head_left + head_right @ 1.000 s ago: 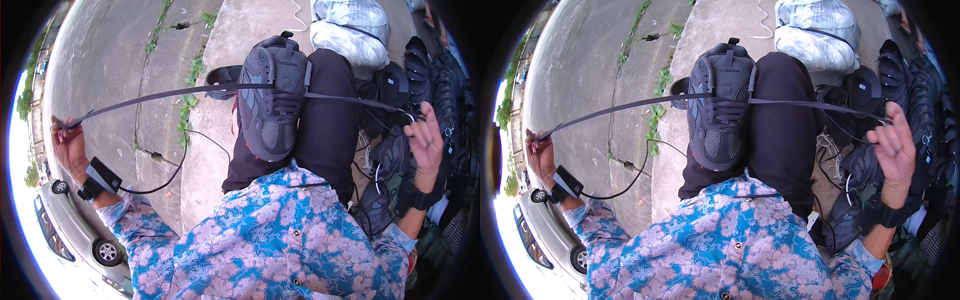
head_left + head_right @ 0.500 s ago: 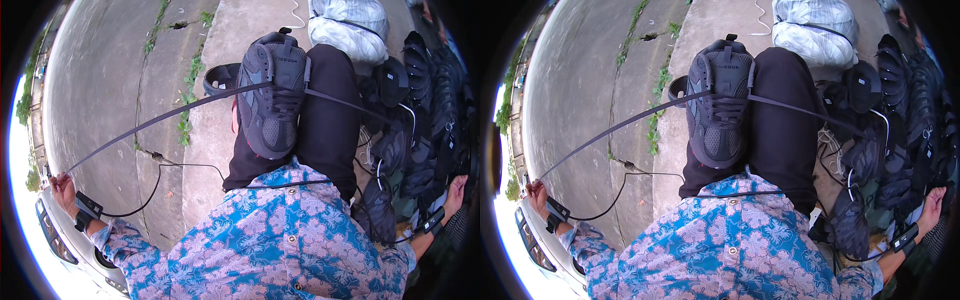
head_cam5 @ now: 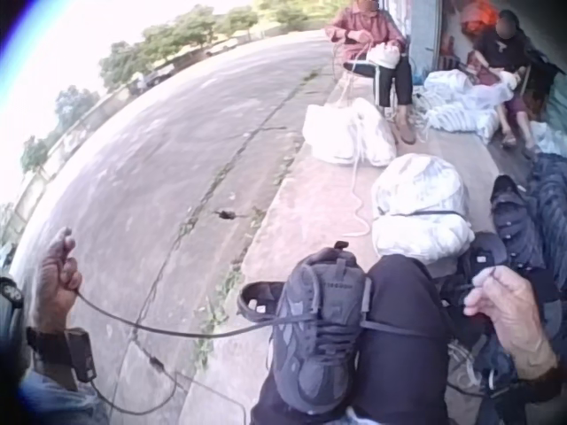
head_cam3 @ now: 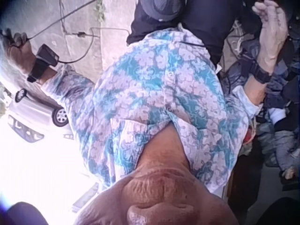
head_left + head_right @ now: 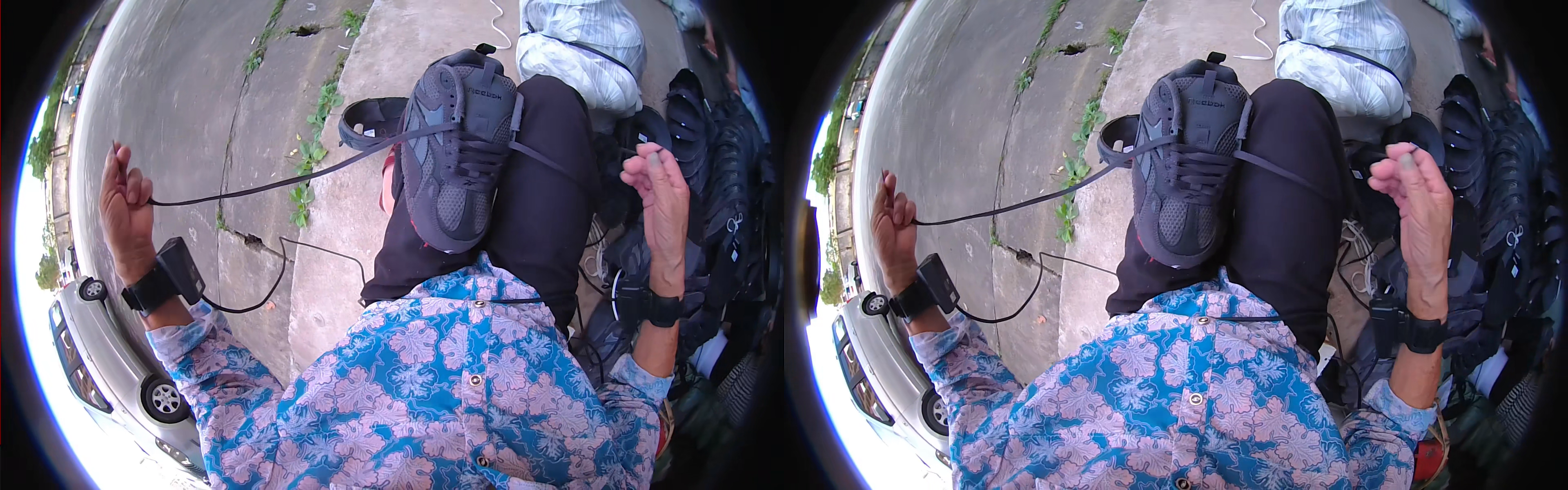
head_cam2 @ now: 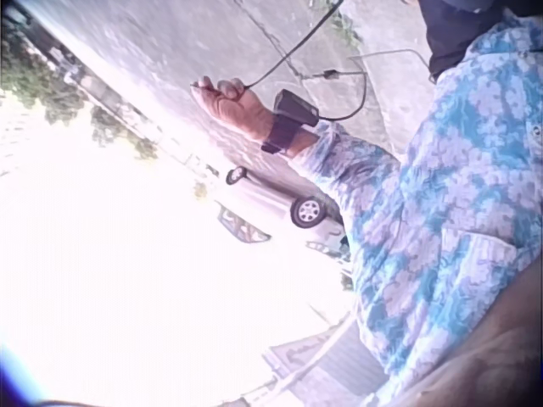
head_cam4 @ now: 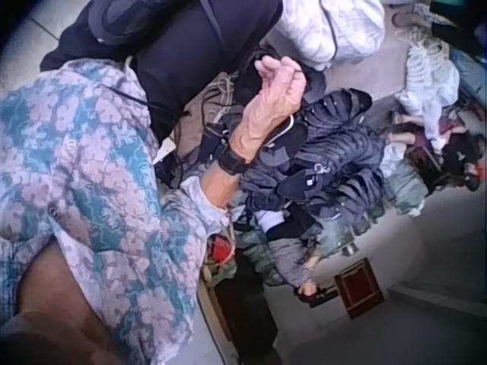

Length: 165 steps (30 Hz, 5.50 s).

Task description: Thread laces through the eyelets of a shoe upper.

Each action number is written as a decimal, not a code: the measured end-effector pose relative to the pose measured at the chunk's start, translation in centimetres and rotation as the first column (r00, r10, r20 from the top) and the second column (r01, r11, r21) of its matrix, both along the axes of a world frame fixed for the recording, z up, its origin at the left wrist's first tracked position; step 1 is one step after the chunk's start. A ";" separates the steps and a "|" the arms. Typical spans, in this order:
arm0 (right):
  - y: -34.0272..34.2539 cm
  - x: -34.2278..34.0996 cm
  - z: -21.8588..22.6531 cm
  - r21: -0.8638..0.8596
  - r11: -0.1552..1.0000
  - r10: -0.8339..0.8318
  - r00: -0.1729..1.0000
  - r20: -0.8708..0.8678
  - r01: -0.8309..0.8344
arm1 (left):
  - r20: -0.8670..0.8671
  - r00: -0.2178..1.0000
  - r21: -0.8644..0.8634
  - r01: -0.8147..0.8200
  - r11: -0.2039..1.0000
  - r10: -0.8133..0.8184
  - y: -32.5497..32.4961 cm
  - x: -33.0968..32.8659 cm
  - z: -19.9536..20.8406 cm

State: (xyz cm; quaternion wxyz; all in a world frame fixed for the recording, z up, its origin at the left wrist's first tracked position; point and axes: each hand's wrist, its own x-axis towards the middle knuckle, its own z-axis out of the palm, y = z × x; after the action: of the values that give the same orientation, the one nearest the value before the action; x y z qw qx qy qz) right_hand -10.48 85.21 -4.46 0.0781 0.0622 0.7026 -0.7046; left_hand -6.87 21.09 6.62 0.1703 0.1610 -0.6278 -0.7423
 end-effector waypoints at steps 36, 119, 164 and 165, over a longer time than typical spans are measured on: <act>-17.3 -3.6 0.8 0.918 0.372 0.741 0.552 -0.382 0.136 | 0.172 0.778 -0.844 0.433 0.316 -0.604 27.3 -9.1 -11.7; -15.1 -2.4 -1.3 0.753 0.634 0.481 0.674 -0.561 0.175 | 0.052 0.904 -0.756 0.313 0.575 -0.424 31.1 -3.5 -10.8; -15.0 -1.3 -1.3 0.765 0.611 0.505 0.644 -0.575 0.205 | 0.089 0.932 -0.706 0.309 0.637 -0.353 31.7 -3.0 -11.4; -15.1 -1.5 -1.2 0.762 0.609 0.506 0.633 -0.586 0.218 | 0.093 0.936 -0.707 0.303 0.639 -0.340 31.6 -3.1 -11.4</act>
State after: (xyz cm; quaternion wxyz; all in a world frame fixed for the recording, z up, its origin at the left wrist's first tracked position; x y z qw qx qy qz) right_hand -12.02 70.08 -5.63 -0.1950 -0.2755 0.9005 -0.2742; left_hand -10.01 52.66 -4.79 0.0997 -0.0494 -0.8790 -0.4637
